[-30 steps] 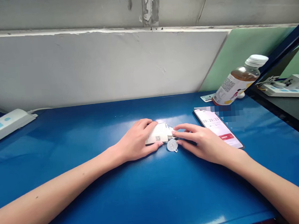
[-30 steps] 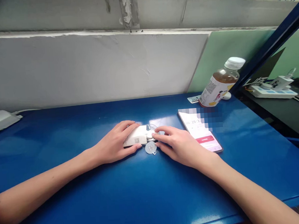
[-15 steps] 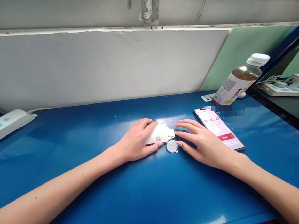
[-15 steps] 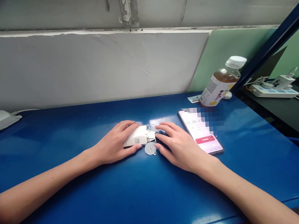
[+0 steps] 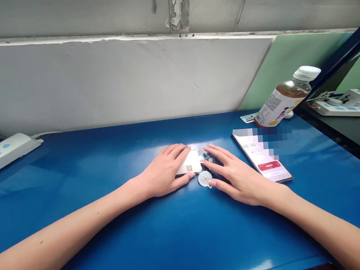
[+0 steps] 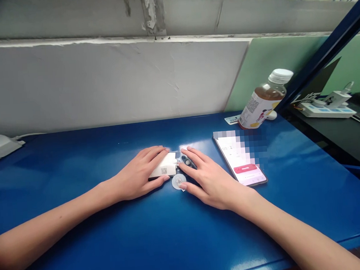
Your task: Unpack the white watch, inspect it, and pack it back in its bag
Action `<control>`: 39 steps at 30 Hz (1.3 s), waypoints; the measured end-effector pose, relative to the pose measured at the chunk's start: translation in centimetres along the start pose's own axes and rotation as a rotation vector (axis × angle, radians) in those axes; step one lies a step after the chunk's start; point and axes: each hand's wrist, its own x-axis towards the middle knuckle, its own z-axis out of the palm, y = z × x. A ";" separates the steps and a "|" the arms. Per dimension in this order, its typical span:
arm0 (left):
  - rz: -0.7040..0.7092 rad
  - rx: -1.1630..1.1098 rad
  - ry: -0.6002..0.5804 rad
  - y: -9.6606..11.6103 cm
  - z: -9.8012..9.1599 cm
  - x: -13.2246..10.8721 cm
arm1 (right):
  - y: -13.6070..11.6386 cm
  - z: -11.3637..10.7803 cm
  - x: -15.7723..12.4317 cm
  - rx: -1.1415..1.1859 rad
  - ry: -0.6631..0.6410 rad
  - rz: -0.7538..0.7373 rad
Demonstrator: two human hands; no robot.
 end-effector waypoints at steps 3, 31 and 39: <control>0.000 0.022 -0.044 -0.1 0.0 0.1 | 0.2 0.0 0.0 0.007 -0.001 0.007; -0.021 -0.022 -0.054 0.0 -0.1 0.1 | 0.9 -0.3 0.0 0.006 0.051 0.036; -0.019 -0.016 -0.043 -0.1 0.0 0.1 | 0.9 -0.1 -0.1 0.024 0.087 0.030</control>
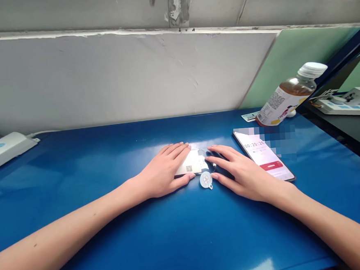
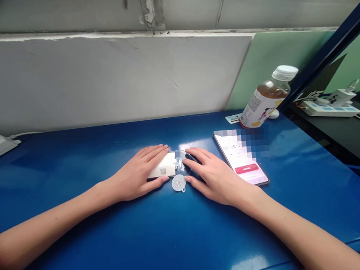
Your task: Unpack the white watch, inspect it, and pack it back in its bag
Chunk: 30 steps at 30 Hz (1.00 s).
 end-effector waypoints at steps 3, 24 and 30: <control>0.003 0.000 -0.002 0.0 0.0 0.0 | 0.0 0.0 0.0 0.002 -0.002 0.001; -0.007 -0.013 -0.001 0.1 -0.1 0.1 | 0.1 0.0 -0.1 0.022 -0.004 -0.007; -0.008 -0.010 -0.001 0.0 0.0 0.1 | 0.1 0.0 0.0 0.002 -0.009 -0.003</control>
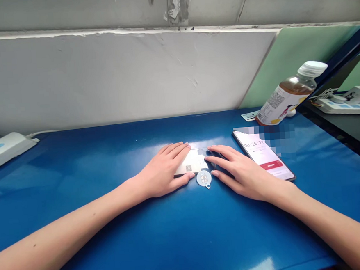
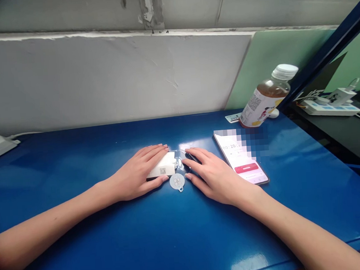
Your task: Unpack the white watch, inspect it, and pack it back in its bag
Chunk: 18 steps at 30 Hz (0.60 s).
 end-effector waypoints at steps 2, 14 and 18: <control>0.000 0.000 0.000 -0.1 0.0 0.0 | 0.0 0.0 0.0 -0.005 -0.006 0.004; -0.061 -0.067 0.003 1.2 0.2 0.0 | -0.2 0.4 0.2 0.047 0.023 0.031; -0.030 -0.089 0.024 1.9 0.3 -0.3 | -0.2 0.7 0.0 0.079 0.049 0.026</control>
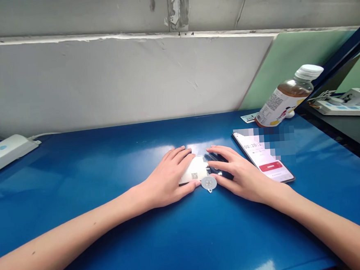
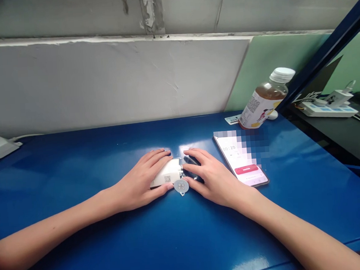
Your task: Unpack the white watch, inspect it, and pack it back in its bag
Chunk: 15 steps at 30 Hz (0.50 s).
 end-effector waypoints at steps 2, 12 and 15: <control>0.016 -0.005 0.011 0.2 0.1 -0.1 | 0.0 0.0 0.0 0.002 0.010 0.008; -0.008 0.079 -0.060 0.5 0.4 -0.1 | 0.4 -1.1 0.4 0.113 0.087 0.197; -0.023 0.099 -0.104 0.6 0.3 -0.2 | -0.2 -1.8 0.3 0.311 0.051 0.328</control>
